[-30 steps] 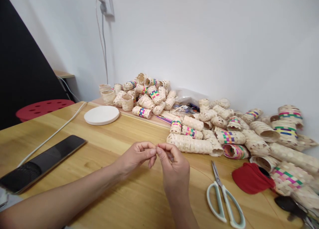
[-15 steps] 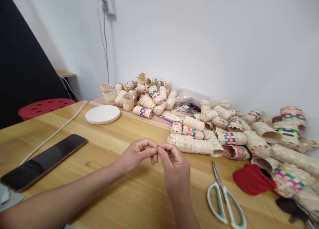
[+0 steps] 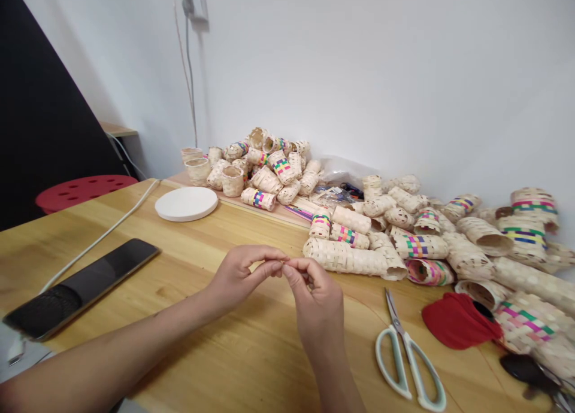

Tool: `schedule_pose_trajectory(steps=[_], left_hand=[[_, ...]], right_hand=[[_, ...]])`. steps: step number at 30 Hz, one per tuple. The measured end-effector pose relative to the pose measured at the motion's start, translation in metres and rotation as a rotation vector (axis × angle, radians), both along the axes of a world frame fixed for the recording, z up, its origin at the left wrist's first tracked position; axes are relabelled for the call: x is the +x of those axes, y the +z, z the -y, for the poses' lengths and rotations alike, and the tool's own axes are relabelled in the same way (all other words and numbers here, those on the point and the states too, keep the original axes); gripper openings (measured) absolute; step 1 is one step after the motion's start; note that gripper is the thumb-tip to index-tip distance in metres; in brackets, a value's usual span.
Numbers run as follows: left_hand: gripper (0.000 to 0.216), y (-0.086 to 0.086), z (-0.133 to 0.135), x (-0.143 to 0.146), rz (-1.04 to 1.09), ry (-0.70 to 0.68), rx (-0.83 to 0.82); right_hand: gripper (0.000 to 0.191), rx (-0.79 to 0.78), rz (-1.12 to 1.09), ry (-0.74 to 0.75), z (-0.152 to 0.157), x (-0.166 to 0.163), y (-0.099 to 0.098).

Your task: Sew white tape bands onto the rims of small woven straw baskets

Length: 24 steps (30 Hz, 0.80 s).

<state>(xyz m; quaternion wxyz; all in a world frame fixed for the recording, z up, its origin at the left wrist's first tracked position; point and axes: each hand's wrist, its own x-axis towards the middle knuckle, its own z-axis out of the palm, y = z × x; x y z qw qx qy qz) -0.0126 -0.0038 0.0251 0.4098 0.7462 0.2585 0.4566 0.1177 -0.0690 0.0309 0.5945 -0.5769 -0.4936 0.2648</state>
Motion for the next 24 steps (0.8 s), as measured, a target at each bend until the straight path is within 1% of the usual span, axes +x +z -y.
schedule_pose_trajectory(steps=[3, 5, 10, 14, 16, 17, 20, 22, 24], left_hand=[[0.015, -0.001, 0.000, -0.002, -0.088, 0.067, 0.201], [0.018, -0.003, -0.001, -0.003, -0.132, 0.096, 0.286], [0.018, -0.006, -0.003, -0.004, -0.177, 0.145, 0.334], [0.018, -0.005, 0.000, -0.003, -0.199, 0.131, 0.343], [0.014, -0.003, 0.002, -0.002, -0.163, 0.119, 0.271], [0.012, -0.001, 0.002, -0.002, -0.132, 0.115, 0.209], [0.010, 0.001, -0.001, -0.001, 0.037, 0.094, -0.059], [0.015, 0.000, -0.007, -0.001, 0.188, 0.059, -0.253], [0.023, -0.001, -0.012, 0.000, 0.313, -0.011, -0.417]], right_hand=[[0.015, -0.034, 0.001, -0.026, 0.000, 0.000, 0.000], [0.015, -0.039, -0.005, -0.035, 0.000, -0.001, 0.001], [0.018, -0.009, 0.011, -0.049, 0.001, -0.004, 0.003], [0.020, -0.004, 0.188, -0.059, 0.001, 0.001, -0.002], [0.021, 0.001, 0.267, -0.071, 0.000, 0.003, -0.004], [0.022, 0.002, 0.295, -0.079, 0.001, 0.004, -0.003], [0.021, -0.013, 0.343, -0.102, 0.010, 0.002, 0.008], [0.022, 0.029, 0.337, -0.021, 0.025, -0.001, 0.024], [0.023, 0.125, 0.301, 0.114, 0.047, -0.006, 0.044]])
